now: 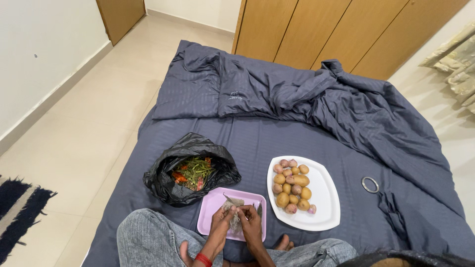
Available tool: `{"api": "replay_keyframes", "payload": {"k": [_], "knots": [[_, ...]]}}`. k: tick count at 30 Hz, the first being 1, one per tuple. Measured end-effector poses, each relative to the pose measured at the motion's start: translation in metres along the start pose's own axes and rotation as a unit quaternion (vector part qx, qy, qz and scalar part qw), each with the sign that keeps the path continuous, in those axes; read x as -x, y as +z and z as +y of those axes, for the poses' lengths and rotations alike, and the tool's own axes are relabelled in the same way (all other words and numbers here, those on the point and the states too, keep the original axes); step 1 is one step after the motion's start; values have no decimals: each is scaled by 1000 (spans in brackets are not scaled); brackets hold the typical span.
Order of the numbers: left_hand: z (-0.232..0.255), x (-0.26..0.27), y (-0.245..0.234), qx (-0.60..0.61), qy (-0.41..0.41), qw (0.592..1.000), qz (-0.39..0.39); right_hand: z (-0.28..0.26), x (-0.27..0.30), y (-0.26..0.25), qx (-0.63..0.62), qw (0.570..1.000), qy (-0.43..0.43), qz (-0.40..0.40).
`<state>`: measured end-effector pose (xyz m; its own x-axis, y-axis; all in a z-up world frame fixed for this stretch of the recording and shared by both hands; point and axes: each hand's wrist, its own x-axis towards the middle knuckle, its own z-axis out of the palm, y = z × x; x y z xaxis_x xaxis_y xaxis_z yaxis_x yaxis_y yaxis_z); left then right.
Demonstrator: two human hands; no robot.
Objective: The person sits cross-legged on a bed and peels the skin off long green vegetables using a knife. The peeled skins are placed into a black plastic bag, while the peeled vegetables are placed into a pink tray. A white plate with potatoes is visible nearby.
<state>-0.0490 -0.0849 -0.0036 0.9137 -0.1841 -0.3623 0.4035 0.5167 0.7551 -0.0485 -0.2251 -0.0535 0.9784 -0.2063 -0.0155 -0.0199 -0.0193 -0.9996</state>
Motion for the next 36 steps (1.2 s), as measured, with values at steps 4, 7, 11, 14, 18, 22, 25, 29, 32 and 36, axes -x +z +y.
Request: {"api": "replay_keyframes", "payload": {"k": [4, 7, 11, 14, 18, 22, 25, 29, 32, 36], "knots": [[-3, -4, -9, 14, 50, 998, -17, 1, 2, 4, 13, 999, -20, -29], [-4, -2, -8, -7, 49, 998, -41, 1, 4, 1, 69, 997, -25, -12], [-4, 4, -4, -17, 52, 996, -72, -5, 5, -1, 110, 992, -61, -19], [-5, -1, -9, -9, 34, 998, -51, -10, 9, 3, 137, 989, 8, -47], [-19, -13, -20, 50, 34, 997, -45, -3, 8, 4, 114, 990, 27, -72], [-9, -6, -11, 38, 29, 997, -54, 7, 2, 4, 87, 995, -49, -17], [-2, 0, -2, 31, 0, 998, -54, 4, -1, -1, 81, 994, -68, 14], [-7, 0, -4, 27, 6, 997, -66, -5, 1, 0, 56, 997, -54, 8], [-10, -7, -11, 37, 24, 997, -65, -12, 8, 3, 76, 997, -23, -11], [-12, -8, -13, 25, 23, 998, -53, -12, 9, 3, 86, 995, -45, -17]]}}
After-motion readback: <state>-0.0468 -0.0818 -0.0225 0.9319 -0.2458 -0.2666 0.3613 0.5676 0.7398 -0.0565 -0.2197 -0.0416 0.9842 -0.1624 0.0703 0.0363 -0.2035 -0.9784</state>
